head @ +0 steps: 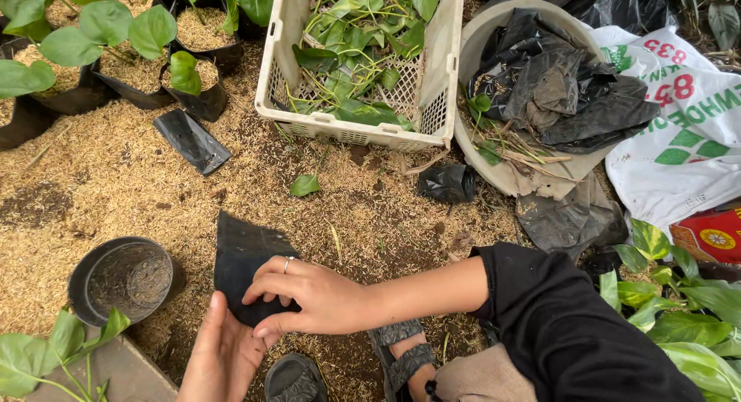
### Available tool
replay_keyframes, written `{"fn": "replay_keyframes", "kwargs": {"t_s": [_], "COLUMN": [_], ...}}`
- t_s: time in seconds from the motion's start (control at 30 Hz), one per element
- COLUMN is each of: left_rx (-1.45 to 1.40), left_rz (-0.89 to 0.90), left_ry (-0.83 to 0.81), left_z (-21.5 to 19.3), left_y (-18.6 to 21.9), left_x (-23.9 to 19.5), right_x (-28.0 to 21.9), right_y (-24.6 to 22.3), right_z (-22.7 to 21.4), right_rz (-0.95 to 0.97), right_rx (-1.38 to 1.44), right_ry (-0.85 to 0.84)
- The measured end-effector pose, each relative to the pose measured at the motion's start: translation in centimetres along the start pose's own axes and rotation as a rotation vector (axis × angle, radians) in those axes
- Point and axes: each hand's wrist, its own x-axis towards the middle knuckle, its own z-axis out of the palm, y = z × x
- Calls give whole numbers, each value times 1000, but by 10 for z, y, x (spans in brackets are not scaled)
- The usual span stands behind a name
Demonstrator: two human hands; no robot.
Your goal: The person sits on the ground and handles plant cuttings, placing them into a black plastic pot. They also pick up and manipulate a black plastic nursery bag and a small trowel while working with the plants.
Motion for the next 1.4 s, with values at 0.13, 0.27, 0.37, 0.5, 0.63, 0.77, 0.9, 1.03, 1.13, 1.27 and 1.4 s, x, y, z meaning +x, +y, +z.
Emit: {"fn": "replay_keyframes", "kwargs": {"t_s": [0.13,0.27,0.37,0.5,0.63,0.77,0.9,1.03,1.13,1.27,1.4], "left_rx": [94,142,206,330,809,728,1339,1525,1225,843,772], "left_rz": [-51,-67,-130,-102,88,306,-17,-411,-577,-516,-506], "left_ry": [76,31,114,-76,-513,-901,-960,-706,-485,-373,-279], "left_z": [5,0,3,58,174,262,231,81,-61,-205,-231], "left_y": [1,-5,-9,17,56,22,-15,-30,-57,-71,-67], "left_x": [4,13,21,59,123,134,144,182,208,238,219], "right_x": [-1,-3,-4,-4,-52,-136,-192,-262,-306,-319,-325], "right_y": [9,12,8,0,15,79,203,309,354,376,368], "right_z": [2,0,-1,-39,-159,-266,-326,-416,-474,-510,-522], "right_rz": [61,56,51,-147,-160,-49,544,674,810,671,2], "right_rx": [22,19,-69,-477,-908,-1081,-418,-947,-247,618,370], "right_ry": [2,15,46,256,760,1262,1356,1759,1774,1784,2060]}}
